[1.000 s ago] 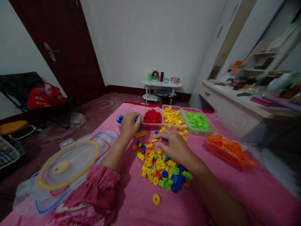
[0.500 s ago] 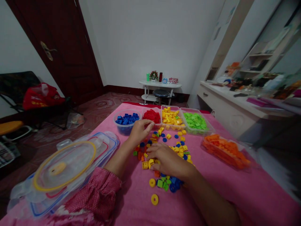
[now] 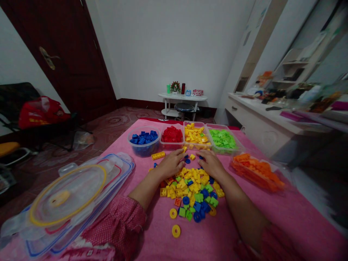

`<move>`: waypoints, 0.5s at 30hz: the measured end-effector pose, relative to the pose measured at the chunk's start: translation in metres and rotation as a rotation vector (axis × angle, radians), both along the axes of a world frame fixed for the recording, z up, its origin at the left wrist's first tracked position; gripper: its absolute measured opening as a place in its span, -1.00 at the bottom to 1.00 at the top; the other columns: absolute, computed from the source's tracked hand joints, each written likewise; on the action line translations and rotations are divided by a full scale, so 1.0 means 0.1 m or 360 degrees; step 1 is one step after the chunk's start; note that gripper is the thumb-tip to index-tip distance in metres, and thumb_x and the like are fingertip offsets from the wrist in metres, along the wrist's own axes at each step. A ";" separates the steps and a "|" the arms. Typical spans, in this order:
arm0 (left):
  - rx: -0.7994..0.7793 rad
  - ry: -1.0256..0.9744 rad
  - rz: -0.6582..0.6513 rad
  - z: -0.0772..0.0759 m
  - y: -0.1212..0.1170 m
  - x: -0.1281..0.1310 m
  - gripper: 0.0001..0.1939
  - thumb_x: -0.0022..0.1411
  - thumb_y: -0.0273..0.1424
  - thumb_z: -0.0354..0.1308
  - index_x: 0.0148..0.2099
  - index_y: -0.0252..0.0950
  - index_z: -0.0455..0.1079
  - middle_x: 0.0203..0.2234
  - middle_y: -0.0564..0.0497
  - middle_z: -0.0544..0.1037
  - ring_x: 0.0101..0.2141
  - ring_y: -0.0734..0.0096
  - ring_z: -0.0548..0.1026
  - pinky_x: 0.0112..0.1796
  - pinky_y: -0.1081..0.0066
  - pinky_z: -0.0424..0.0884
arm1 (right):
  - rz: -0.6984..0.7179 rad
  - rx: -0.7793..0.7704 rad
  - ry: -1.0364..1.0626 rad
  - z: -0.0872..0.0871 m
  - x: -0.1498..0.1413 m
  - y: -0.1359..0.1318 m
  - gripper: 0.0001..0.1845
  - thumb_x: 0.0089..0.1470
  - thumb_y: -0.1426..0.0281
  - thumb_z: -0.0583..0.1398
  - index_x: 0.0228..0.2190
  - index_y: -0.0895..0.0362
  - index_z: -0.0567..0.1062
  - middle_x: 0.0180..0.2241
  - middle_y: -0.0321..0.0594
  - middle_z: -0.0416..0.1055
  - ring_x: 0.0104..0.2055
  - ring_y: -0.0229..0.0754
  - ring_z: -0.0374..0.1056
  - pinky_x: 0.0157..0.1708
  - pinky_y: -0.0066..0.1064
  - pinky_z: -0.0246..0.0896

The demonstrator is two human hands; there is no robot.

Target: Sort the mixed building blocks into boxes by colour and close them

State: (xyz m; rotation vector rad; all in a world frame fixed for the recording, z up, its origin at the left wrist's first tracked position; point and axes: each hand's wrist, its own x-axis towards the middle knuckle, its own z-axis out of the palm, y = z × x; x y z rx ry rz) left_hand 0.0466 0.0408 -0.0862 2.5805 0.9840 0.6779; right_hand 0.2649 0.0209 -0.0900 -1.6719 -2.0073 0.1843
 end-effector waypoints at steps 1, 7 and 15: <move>-0.0024 -0.0029 0.0000 0.02 0.00 0.00 -0.59 0.24 -0.39 -0.02 0.12 -0.29 0.34 0.14 -0.14 0.31 0.12 0.24 0.30 0.10 0.29 0.23 | 0.0059 -0.0044 0.0110 0.02 -0.02 -0.01 -0.65 -0.08 0.51 0.17 -0.20 0.12 0.57 -0.13 -0.14 0.50 -0.01 -0.08 0.32 0.07 -0.18 0.13; -0.0122 -0.0363 0.0179 0.12 0.06 0.00 -0.65 0.31 -0.30 -0.10 -0.09 -0.30 0.48 -0.19 -0.06 0.57 -0.15 0.30 0.49 -0.08 0.35 0.36 | 0.0218 -0.0225 0.0899 0.18 -0.22 0.01 -0.75 -0.07 0.45 0.14 -0.32 0.20 0.56 -0.36 -0.15 0.55 -0.38 -0.17 0.45 -0.32 -0.30 0.38; -0.0173 -0.0244 0.0166 -0.01 0.10 0.08 -0.63 0.26 -0.35 -0.03 0.06 -0.29 0.40 -0.04 -0.09 0.51 -0.05 0.24 0.45 -0.01 0.30 0.31 | 0.0409 -0.0141 0.0885 -0.05 -0.39 0.17 -0.39 -0.28 0.60 0.18 -0.08 0.13 0.45 -0.08 -0.14 0.47 -0.05 -0.14 0.38 -0.02 -0.25 0.28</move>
